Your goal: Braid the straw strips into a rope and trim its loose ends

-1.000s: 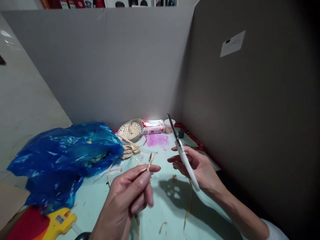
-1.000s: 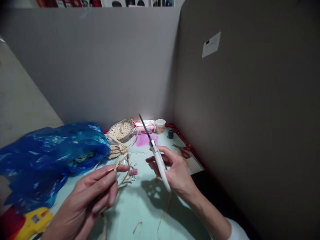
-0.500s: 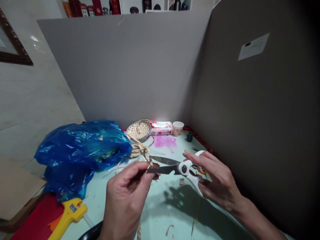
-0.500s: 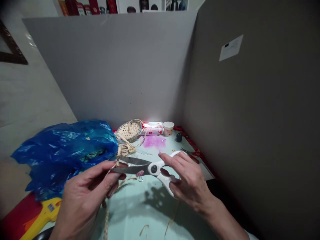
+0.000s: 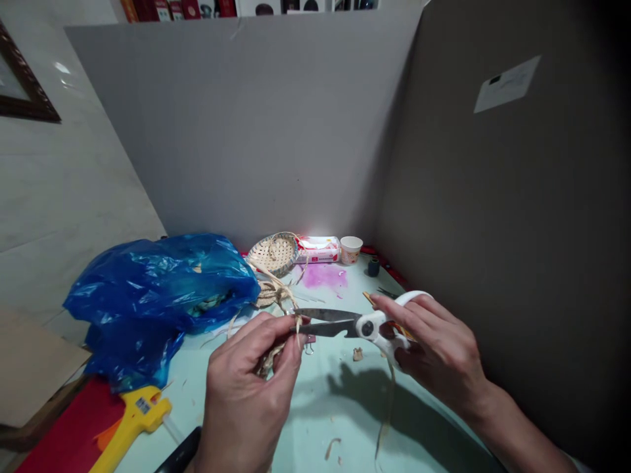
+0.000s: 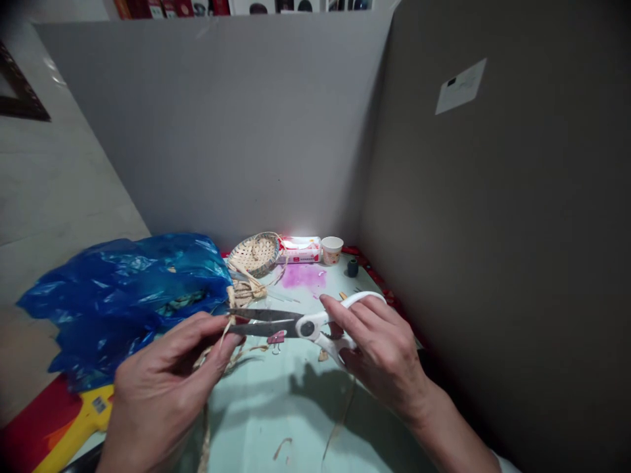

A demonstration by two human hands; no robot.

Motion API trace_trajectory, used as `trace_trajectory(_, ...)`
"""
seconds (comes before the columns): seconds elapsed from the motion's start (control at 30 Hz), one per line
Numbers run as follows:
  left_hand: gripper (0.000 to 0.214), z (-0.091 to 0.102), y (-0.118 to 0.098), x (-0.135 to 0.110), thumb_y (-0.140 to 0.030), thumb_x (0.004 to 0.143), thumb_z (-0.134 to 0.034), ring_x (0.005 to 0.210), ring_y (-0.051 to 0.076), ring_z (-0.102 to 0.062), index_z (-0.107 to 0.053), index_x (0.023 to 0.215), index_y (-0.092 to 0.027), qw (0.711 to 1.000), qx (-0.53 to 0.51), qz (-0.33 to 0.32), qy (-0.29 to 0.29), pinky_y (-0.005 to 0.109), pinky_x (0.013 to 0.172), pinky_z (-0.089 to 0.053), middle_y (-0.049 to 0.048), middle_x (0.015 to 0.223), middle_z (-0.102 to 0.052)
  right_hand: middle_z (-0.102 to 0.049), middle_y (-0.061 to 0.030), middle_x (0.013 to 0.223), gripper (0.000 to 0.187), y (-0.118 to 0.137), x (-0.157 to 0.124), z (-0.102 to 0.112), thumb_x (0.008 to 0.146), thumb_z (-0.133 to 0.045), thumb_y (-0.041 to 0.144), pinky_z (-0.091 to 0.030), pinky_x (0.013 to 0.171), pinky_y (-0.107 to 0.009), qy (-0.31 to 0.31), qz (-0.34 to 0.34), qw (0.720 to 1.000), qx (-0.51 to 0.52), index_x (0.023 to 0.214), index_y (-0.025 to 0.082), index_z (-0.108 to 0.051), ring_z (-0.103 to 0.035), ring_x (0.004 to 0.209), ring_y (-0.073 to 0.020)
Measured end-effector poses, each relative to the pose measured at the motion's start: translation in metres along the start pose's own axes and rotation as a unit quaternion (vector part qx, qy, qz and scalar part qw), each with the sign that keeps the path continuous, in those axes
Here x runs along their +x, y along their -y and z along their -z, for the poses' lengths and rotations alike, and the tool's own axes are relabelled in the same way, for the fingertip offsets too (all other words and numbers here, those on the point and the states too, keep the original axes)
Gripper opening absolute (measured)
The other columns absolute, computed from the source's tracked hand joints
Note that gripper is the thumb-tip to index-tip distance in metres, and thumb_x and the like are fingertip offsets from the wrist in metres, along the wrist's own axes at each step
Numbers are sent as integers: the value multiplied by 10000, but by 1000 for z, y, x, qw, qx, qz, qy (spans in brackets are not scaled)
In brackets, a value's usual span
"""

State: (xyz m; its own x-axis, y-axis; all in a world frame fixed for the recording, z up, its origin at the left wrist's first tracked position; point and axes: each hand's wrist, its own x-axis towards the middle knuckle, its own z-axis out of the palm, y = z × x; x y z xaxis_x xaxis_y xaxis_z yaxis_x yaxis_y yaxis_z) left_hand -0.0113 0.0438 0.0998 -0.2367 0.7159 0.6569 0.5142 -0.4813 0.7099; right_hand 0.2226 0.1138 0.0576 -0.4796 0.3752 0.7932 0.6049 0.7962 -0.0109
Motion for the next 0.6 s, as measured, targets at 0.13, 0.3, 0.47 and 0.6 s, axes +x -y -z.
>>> trace_trajectory(0.13,125,0,-3,7,-78,690,-668,497,79,-592,-721,641,-181,1000,-4,10,22,108,458,-459,-32,571,-655,-654,-52,835,530,-2,-1,2,828,-499,5,-441,707,-323,0,13,1000,-17,1335,156,-517,-525,734,-181)
trace_trajectory(0.3,121,0,-2,8,-87,681,-672,481,71,-580,-701,594,-166,1000,-3,19,23,96,444,-444,-32,546,-631,-646,-50,811,510,-4,-2,1,840,-500,22,-439,701,-321,6,11,1000,-13,1330,160,-532,-539,734,-180)
trace_trajectory(0.47,120,2,3,5,-81,695,-675,502,79,-586,-715,642,-181,999,2,20,37,116,470,-461,-31,592,-657,-652,-19,769,541,-2,0,0,821,-500,-11,-448,690,-296,3,15,1000,-9,1325,181,-524,-545,712,-160)
trace_trajectory(0.6,125,-1,1,4,-85,687,-697,569,108,-628,-742,655,-197,997,-15,70,21,140,519,-495,-19,637,-691,-654,-8,751,565,0,1,1,820,-491,-7,-451,680,-294,6,13,1000,-16,1342,210,-504,-556,692,-161)
